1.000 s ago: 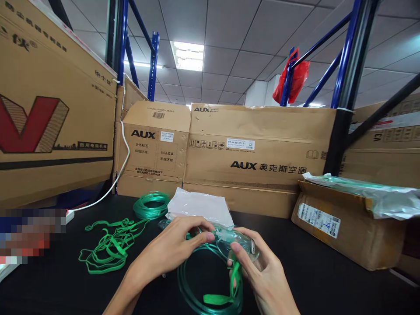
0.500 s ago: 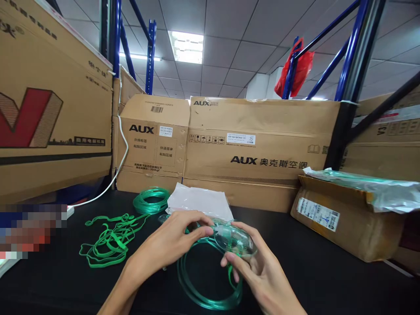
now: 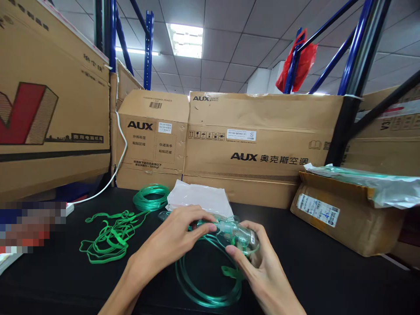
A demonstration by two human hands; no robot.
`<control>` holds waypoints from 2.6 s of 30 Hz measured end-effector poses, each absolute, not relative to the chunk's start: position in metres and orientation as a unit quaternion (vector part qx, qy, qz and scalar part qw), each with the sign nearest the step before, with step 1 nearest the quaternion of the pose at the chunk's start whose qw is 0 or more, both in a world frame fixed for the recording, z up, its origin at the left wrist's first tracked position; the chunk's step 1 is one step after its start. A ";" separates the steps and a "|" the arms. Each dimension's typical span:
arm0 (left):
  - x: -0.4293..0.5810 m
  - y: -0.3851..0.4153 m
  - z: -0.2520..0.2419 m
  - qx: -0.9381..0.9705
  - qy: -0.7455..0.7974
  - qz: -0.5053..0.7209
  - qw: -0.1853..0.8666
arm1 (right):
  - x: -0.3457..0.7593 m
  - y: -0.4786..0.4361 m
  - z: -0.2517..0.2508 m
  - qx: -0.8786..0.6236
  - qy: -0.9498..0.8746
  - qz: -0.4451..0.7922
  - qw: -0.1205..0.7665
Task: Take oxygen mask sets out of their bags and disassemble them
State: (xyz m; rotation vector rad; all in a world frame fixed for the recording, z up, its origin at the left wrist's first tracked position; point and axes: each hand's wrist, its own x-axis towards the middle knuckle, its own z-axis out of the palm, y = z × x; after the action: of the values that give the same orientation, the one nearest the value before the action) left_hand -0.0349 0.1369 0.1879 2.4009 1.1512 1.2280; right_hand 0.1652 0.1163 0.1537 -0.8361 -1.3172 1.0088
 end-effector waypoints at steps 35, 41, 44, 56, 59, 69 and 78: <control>-0.024 0.129 0.183 0.814 0.409 0.406 0.076 | 0.178 0.128 0.154 -0.394 -0.597 0.396 0.575; -0.032 0.132 0.184 0.808 0.417 0.402 0.110 | 0.175 0.128 0.151 -0.379 -0.597 0.396 0.586; -0.035 0.134 0.183 0.803 0.428 0.397 0.125 | 0.176 0.132 0.147 -0.379 -0.612 0.382 0.580; -0.034 0.133 0.180 0.802 0.414 0.403 0.152 | 0.184 0.143 0.150 -0.382 -0.666 0.334 0.546; -0.033 0.133 0.180 0.806 0.403 0.407 0.148 | 0.185 0.143 0.150 -0.386 -0.668 0.320 0.550; -0.026 0.135 0.182 0.795 0.393 0.442 0.135 | 0.177 0.144 0.145 -0.350 -0.665 0.346 0.561; -0.037 0.136 0.188 0.798 0.400 0.432 0.131 | 0.169 0.138 0.145 -0.322 -0.637 0.470 0.519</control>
State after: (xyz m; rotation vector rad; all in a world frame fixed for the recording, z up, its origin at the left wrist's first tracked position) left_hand -0.0372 0.1359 0.1881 2.3155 1.1609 1.2543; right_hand 0.1689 0.1380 0.1455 -0.7711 -1.5286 1.1261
